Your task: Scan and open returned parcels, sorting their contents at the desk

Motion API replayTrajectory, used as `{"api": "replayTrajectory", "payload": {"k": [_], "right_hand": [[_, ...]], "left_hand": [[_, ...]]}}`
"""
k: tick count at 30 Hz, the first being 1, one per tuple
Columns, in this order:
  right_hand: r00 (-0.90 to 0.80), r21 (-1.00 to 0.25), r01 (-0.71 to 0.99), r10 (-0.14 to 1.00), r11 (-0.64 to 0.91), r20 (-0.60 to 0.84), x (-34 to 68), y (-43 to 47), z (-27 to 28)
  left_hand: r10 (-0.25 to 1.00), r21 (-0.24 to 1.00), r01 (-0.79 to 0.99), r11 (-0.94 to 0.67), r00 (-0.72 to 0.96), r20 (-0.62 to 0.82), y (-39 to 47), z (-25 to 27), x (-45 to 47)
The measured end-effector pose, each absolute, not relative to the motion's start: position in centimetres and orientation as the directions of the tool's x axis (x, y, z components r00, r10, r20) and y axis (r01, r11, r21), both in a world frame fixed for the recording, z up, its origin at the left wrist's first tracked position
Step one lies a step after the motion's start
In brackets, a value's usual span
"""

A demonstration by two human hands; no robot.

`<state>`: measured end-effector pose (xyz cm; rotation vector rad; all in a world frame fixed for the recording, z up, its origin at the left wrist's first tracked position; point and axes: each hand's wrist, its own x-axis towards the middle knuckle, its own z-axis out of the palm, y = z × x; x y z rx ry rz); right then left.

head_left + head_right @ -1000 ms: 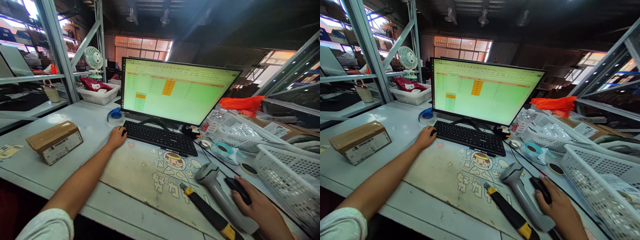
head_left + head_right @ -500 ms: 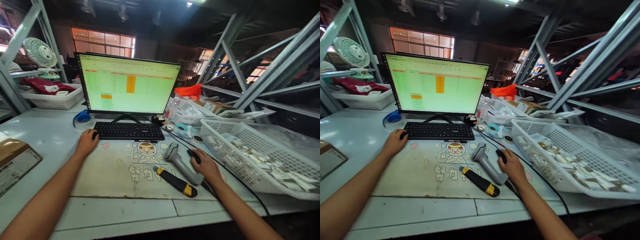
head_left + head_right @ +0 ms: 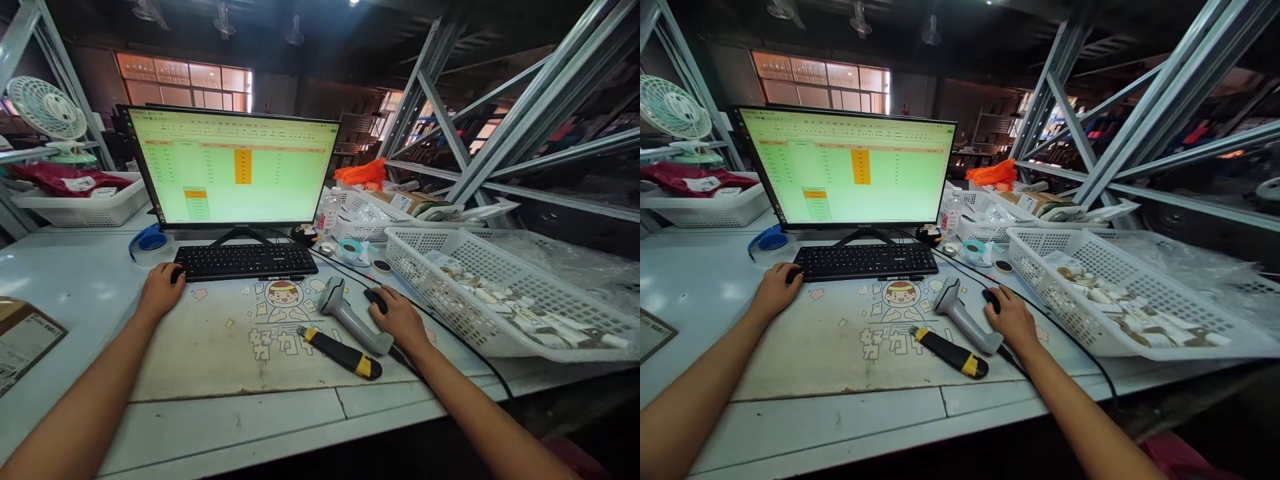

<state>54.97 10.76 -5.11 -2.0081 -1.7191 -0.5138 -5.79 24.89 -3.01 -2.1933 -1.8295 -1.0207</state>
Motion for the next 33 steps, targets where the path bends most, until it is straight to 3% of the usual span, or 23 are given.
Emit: {"api": "replayTrajectory", "payload": {"k": [15,33], "right_hand": [[0.198,-0.1,0.98,0.822,-0.171,0.533,54.0,10.2,-4.2],[0.048,-0.056,0.998,0.811,-0.019,0.584,57.1,12.1,-6.1]], "left_hand": [[0.83,0.327,0.905,-0.271,0.048,0.555,24.9,-3.1,-5.9],[0.859,0.398,0.89,-0.225,-0.011,0.511,24.0,-2.4,-4.8]]}}
